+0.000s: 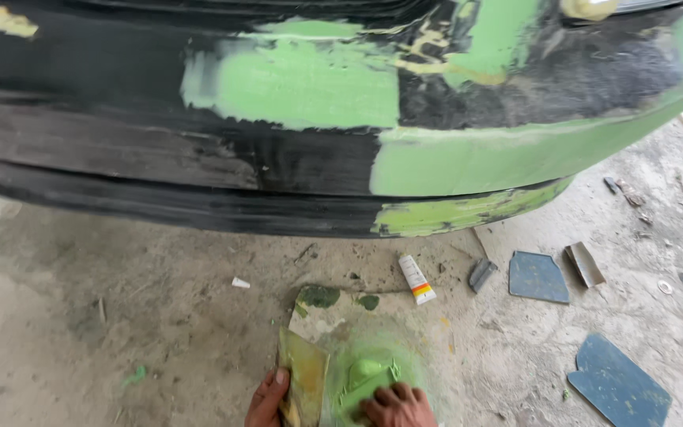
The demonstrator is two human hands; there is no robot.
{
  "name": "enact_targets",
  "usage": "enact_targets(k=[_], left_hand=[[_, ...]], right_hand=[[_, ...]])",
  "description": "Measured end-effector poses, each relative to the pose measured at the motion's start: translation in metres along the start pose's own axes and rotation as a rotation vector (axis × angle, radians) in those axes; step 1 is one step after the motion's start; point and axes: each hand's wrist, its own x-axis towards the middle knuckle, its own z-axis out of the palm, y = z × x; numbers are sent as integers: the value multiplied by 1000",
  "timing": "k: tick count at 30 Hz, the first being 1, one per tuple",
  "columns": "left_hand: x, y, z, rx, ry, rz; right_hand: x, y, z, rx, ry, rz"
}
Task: The person scoops light blue paint from a can onto a flat surface using a putty knife. They then squeeze a small amount of orange paint from a tube onto the blue paint and mix the two colors together with the putty knife until a uniform green color is achieved.
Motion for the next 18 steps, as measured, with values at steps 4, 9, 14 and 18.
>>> enact_targets(k=[4,9,14,18], left_hand=[[-36,17,23,-97,-111,-40],[-4,2,-31,-25,-362,-8],[1,8,-28,-35,-438,19],[-11,8,-19,-39,-461,4]], right_hand=[[-25,-13,-1,-9,-103,8],[-61,-19,-50,89,-640,-87],[36,2,-134,130,-273,-385],[72,12,-118,24,-283,-628]])
